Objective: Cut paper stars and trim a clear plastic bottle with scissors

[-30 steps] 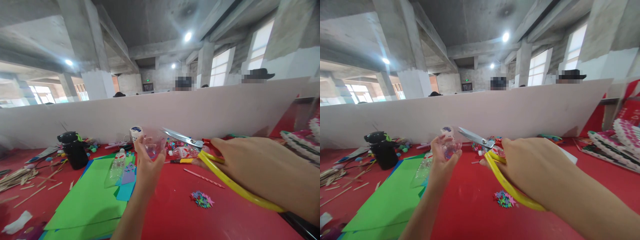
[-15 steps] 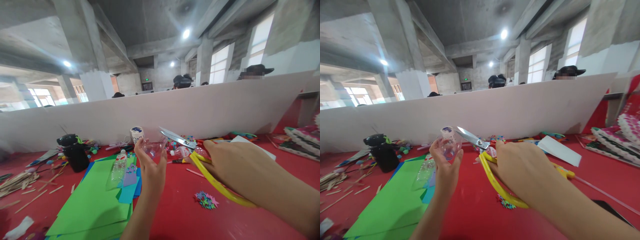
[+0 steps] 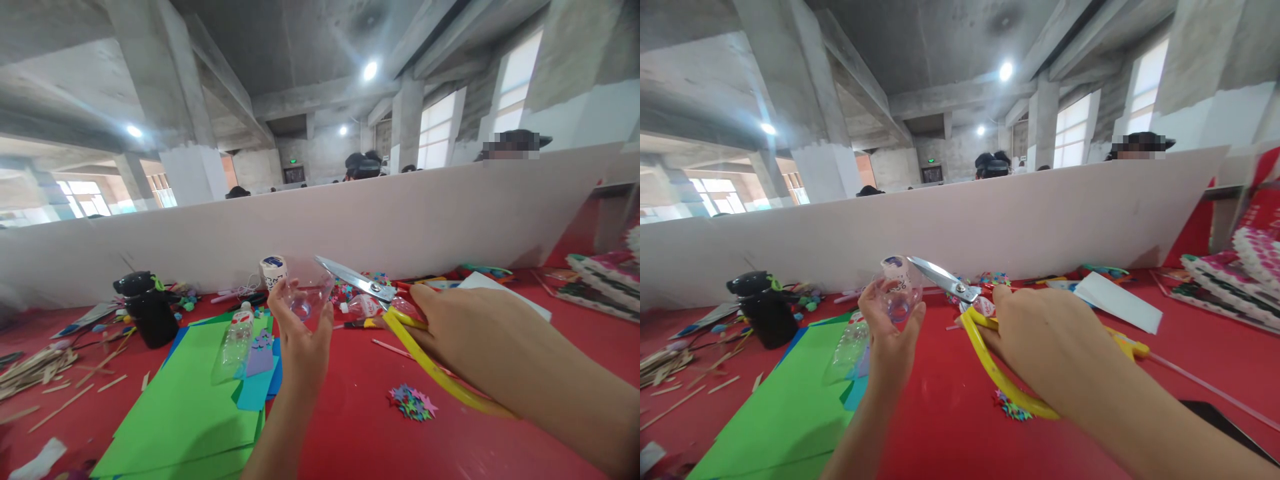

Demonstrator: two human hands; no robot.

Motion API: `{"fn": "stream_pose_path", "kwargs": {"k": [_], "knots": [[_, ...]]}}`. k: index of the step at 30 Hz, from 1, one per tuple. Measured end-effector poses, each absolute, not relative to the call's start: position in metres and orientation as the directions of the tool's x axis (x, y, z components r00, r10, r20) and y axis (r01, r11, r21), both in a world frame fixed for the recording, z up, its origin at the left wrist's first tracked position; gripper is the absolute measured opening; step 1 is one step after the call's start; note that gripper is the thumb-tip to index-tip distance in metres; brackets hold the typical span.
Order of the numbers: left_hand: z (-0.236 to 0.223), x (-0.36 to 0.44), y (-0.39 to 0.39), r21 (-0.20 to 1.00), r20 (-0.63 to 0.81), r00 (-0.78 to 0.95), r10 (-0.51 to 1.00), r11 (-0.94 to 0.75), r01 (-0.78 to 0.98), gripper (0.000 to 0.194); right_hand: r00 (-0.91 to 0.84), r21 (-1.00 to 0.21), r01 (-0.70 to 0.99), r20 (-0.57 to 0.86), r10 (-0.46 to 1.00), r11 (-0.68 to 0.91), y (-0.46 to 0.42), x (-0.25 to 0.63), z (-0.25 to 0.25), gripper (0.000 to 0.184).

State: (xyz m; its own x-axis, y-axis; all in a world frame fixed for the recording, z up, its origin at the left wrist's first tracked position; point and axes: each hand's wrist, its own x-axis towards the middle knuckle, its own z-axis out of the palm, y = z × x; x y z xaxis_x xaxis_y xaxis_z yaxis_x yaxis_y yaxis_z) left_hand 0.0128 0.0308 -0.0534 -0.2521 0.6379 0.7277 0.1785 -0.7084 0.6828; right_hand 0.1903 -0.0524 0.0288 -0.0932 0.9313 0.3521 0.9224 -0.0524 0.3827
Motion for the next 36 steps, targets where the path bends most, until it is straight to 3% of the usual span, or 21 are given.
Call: {"fn": "stream_pose_path", "kwargs": {"k": [11,16,28,36], "knots": [[-0.050,0.007,0.027,0.754,0.652,-0.125,0.748,-0.657,-0.001,0.056,-0.171,0.467,0.884,0.335,0.927,-0.006,-0.056,0.203,0.026,0.021],[-0.047,-0.001,0.029,0.764,0.630,-0.067,0.773,-0.633,-0.124,0.054,-0.104,0.400,0.916,0.315,0.943,-0.032,-0.059,0.205,0.025,0.016],[-0.045,-0.003,0.022,0.781,0.624,0.104,0.775,-0.615,-0.105,0.057,-0.100,0.363,0.931,0.349,0.932,-0.036,-0.060,0.203,0.024,0.022],[-0.038,-0.008,0.021,0.797,0.603,0.197,0.773,-0.580,-0.168,0.055,-0.051,0.355,0.933,0.288,0.956,-0.057,-0.063,0.206,0.024,0.016]]}}
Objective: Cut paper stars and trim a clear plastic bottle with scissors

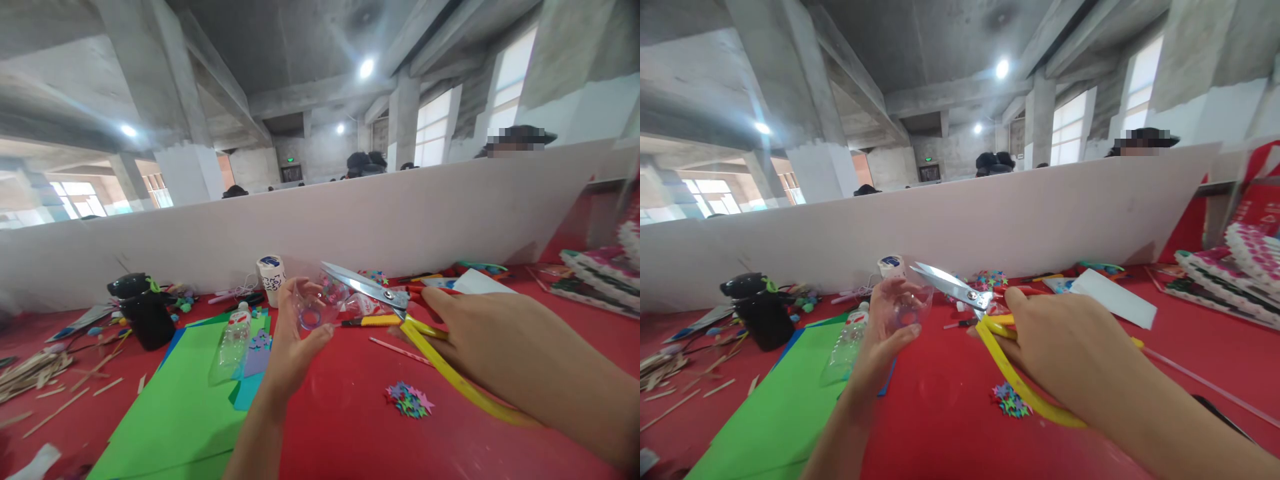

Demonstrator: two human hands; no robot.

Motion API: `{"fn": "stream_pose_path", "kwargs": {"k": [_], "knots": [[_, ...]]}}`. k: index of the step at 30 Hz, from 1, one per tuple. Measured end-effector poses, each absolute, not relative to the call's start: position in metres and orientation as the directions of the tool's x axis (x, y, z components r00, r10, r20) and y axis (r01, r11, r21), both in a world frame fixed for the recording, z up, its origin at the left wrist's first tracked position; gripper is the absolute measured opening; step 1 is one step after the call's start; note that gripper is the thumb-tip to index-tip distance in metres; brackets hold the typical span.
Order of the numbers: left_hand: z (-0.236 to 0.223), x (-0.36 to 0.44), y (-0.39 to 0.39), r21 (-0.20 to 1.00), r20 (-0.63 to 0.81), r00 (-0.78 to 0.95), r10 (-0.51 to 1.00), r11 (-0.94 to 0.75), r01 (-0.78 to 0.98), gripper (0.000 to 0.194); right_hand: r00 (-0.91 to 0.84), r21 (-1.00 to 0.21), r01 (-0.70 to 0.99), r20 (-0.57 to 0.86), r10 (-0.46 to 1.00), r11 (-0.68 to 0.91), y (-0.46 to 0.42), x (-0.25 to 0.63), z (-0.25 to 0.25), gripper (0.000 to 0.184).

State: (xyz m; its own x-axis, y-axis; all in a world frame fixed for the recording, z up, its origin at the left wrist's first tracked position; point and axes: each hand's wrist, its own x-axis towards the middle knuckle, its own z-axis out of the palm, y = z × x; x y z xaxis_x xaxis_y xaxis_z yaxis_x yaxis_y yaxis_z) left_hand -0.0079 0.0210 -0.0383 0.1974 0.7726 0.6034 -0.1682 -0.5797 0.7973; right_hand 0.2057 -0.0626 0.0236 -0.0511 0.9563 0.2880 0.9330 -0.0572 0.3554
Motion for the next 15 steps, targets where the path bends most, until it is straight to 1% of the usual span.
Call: {"fn": "stream_pose_path", "kwargs": {"k": [7,12,15], "knots": [[-0.0381,-0.0111,0.0234,0.785,0.619,0.250,0.744,-0.583,-0.209,0.053,-0.050,0.331,0.942,0.288,0.956,-0.051,-0.0633,0.2063,0.0208,0.015],[-0.0380,-0.0146,0.0260,0.782,0.623,0.280,0.730,-0.593,-0.192,0.053,-0.042,0.343,0.938,0.260,0.965,-0.051,-0.0638,0.2070,0.0192,0.015],[-0.0378,-0.0180,0.0278,0.788,0.614,0.312,0.724,-0.586,-0.190,0.054,-0.030,0.345,0.937,0.250,0.968,-0.060,-0.0637,0.2078,0.0178,0.019]]}}
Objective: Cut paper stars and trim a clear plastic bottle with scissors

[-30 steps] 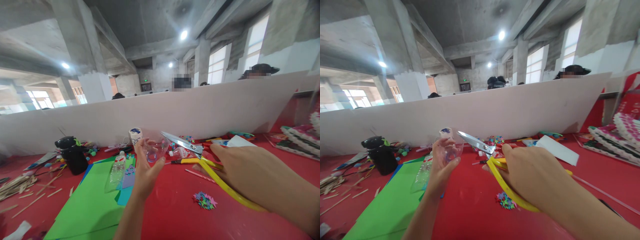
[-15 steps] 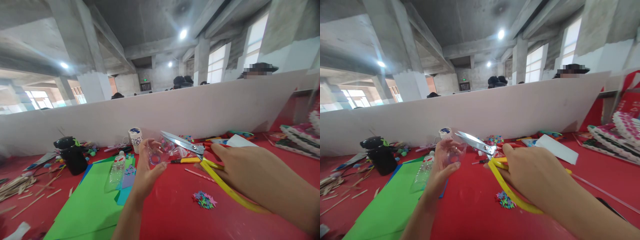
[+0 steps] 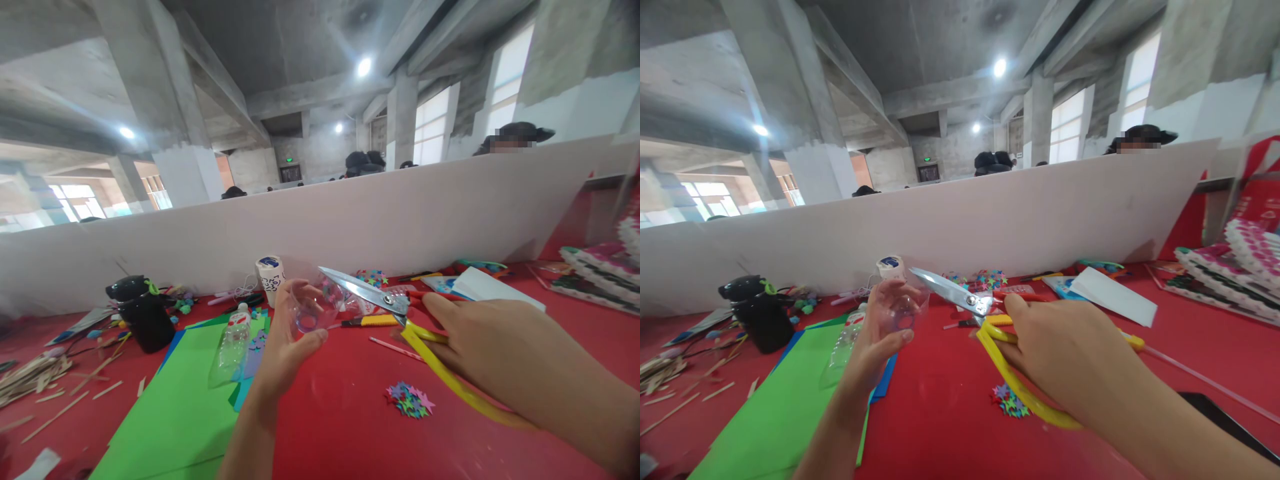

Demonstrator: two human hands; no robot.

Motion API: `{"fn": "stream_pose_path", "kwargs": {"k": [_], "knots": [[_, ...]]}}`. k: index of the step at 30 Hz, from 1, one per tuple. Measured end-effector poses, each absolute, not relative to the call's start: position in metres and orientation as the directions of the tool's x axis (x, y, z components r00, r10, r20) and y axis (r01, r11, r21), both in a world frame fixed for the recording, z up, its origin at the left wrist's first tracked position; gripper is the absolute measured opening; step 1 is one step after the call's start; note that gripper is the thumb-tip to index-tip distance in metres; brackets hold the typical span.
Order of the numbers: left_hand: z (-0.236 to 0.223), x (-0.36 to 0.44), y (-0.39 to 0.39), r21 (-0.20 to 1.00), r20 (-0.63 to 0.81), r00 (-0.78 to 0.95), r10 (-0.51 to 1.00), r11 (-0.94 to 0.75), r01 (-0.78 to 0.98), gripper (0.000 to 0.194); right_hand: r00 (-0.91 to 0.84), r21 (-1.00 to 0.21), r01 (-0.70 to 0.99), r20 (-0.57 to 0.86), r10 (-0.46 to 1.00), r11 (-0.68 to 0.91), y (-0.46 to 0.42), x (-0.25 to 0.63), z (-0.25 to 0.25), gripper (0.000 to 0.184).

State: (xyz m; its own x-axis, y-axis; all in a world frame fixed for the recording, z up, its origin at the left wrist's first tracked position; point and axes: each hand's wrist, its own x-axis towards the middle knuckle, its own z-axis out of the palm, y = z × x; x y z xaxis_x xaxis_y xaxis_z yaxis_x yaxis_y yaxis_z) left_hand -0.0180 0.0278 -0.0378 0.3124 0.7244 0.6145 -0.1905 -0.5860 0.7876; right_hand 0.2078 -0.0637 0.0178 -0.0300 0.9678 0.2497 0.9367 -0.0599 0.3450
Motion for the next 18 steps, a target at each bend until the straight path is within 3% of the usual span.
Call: {"fn": "stream_pose_path", "kwargs": {"k": [6,18], "knots": [[-0.0373,-0.0246,0.0312,0.818,0.575,0.363,0.733,-0.524,-0.237,0.053,-0.055,0.359,0.933,0.232,0.971,-0.033,-0.0612,0.2100,0.0157,0.023],[-0.0421,-0.0274,0.0327,0.859,0.510,0.563,0.650,-0.412,-0.303,0.056,-0.100,0.233,0.972,0.316,0.944,0.026,-0.0654,0.2149,0.0125,0.033]]}}
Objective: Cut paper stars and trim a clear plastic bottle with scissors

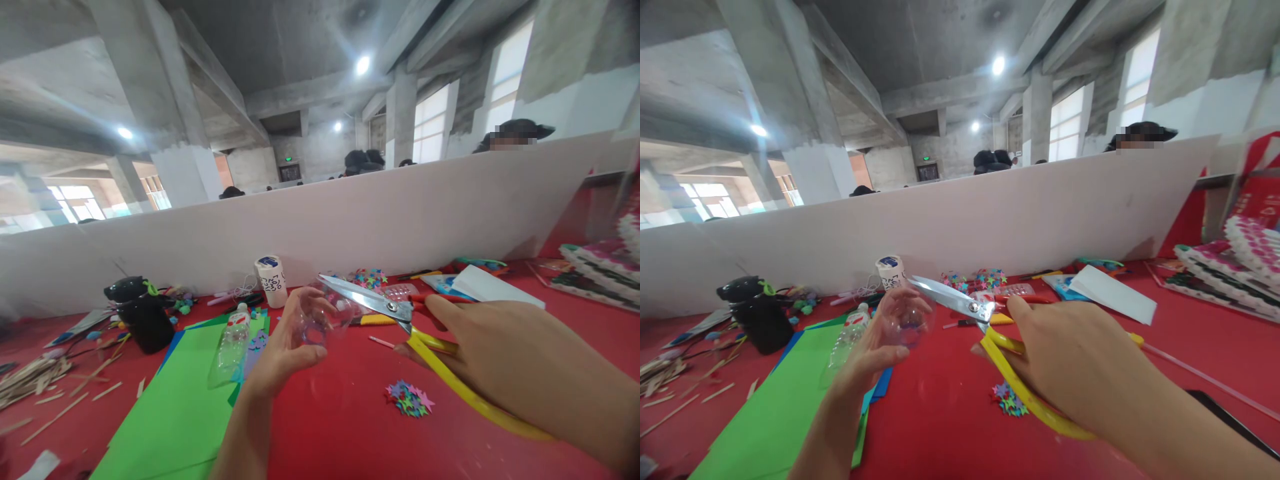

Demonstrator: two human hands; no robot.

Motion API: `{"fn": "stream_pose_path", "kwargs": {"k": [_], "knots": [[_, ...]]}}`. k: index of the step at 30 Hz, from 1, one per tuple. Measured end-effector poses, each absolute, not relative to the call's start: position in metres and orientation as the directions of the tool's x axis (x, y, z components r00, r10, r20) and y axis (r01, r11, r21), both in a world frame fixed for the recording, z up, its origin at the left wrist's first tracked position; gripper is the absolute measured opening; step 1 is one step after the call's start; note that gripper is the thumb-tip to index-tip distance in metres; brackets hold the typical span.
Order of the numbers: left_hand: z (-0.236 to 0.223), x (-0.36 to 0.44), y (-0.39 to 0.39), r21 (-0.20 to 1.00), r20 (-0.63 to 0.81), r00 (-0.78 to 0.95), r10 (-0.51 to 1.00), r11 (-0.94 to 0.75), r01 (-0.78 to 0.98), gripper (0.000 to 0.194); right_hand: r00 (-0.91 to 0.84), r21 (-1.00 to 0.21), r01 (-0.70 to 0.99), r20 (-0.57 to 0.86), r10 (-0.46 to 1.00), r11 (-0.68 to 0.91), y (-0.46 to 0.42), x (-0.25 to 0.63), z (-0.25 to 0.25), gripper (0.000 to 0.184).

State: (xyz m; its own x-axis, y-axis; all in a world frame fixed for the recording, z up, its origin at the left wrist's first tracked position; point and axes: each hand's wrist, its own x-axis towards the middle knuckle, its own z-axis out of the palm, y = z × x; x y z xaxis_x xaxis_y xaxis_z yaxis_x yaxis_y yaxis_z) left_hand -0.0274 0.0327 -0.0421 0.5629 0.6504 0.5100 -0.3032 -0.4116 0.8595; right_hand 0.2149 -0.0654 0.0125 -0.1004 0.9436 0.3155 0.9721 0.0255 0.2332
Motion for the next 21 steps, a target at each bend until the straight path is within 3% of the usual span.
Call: {"fn": "stream_pose_path", "kwargs": {"k": [12,19,21], "knots": [[-0.043,-0.029,0.035,0.855,0.519,0.598,0.610,-0.380,-0.355,0.058,-0.078,0.291,0.957,0.212,0.974,0.014,-0.063,0.220,0.012,0.022],[-0.040,-0.033,0.034,0.879,0.477,0.653,0.588,-0.319,-0.355,0.055,-0.156,0.328,0.943,0.274,0.949,0.060,-0.067,0.227,0.009,0.020],[-0.040,-0.035,0.034,0.882,0.472,0.658,0.587,-0.301,-0.363,0.056,-0.201,0.323,0.943,0.350,0.915,0.084,-0.065,0.231,0.005,0.018]]}}
